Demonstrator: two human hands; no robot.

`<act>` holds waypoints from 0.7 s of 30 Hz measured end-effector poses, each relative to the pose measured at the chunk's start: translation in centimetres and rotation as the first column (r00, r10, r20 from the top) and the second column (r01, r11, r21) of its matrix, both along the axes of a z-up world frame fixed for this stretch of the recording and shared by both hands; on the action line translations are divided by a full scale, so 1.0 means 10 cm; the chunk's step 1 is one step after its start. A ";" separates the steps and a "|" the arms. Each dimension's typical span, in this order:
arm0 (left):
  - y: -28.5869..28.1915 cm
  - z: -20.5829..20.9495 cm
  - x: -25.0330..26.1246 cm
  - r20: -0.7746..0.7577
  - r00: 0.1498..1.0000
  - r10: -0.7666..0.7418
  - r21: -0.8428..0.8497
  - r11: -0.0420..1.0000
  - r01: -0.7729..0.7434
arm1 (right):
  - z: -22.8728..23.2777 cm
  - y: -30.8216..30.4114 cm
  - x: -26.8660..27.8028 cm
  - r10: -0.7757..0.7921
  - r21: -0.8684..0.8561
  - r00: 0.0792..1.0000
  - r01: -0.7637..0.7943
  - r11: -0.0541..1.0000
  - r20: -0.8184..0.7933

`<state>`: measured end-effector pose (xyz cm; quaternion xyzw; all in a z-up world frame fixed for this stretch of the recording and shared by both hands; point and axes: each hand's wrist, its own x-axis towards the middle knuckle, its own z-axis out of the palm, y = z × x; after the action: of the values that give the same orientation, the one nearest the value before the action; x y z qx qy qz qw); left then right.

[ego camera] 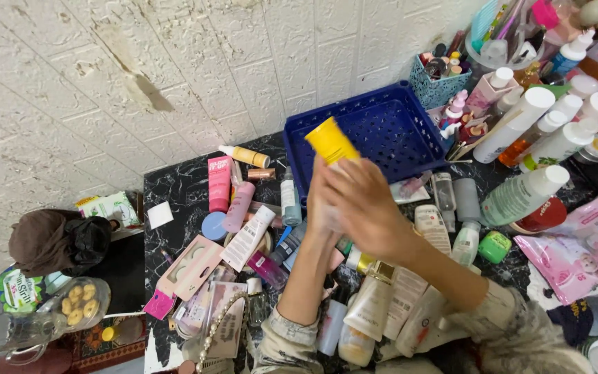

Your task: Organizes and cleans various skincare and cosmetic bottles on a vanity table.

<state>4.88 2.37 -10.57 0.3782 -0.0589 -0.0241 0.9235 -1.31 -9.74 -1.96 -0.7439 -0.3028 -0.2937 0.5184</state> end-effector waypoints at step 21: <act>-0.41 0.40 -0.06 0.275 0.960 0.060 0.737 0.627 -0.250 | -0.42 -1.49 0.63 -0.640 0.083 0.739 0.639 0.765 0.211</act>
<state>4.27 -1.71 -6.61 0.7368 -0.1136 0.0761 0.6621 5.04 -24.59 -6.15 -0.7626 -0.0858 -0.5372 0.3499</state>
